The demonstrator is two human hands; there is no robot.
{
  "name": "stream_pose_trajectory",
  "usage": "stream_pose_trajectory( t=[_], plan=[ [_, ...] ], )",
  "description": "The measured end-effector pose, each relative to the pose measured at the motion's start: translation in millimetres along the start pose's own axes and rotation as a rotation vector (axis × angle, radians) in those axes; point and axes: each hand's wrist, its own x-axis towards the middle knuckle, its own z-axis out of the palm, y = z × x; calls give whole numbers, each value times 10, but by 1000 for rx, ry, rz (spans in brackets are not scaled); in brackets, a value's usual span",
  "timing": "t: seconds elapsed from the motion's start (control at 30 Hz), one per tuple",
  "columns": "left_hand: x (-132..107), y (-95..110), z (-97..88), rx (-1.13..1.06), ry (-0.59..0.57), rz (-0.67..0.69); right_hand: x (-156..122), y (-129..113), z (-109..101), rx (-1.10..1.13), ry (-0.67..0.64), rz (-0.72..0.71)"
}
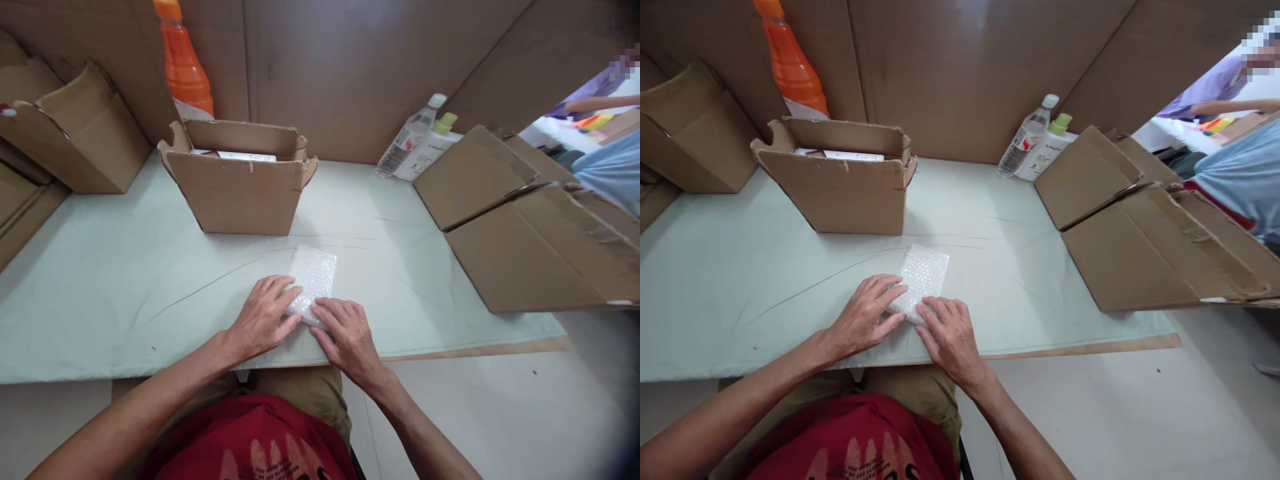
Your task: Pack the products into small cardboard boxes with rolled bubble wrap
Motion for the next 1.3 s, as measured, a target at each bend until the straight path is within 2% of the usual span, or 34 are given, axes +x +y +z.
stream_pose_trajectory(
  t=[0.1,0.23,0.3,0.47,0.53,0.6,0.73,0.83,0.97,1.03,1.1,1.2,1.3],
  plan=[
    [-94,33,-78,-116,-46,50,18,12,-23,159,9,89],
    [-160,51,-129,-216,-75,-58,23,7,-85,390,-117,284],
    [-153,44,-112,-201,-81,-120,22,7,-85,398,-118,312],
    [-80,36,-20,-33,-95,-189,4,-9,-63,117,155,157],
    [-56,41,8,31,-96,-201,-7,-31,-66,59,137,72],
    [-42,44,25,75,-77,-208,-11,-47,-56,30,55,2],
    [-76,52,8,64,8,-219,30,-24,21,-11,-56,-27],
    [-184,81,-29,-121,105,-299,77,18,72,42,-6,21],
    [-373,167,15,-607,211,-615,105,9,62,222,64,216],
    [-416,223,72,-858,234,-718,110,-39,36,350,27,341],
    [-402,277,115,-1047,241,-762,118,-102,9,500,-38,424],
    [-321,339,110,-1182,259,-847,130,-166,-17,618,-76,435],
    [-276,371,70,-1212,274,-876,127,-154,-26,561,8,398]
  ],
)
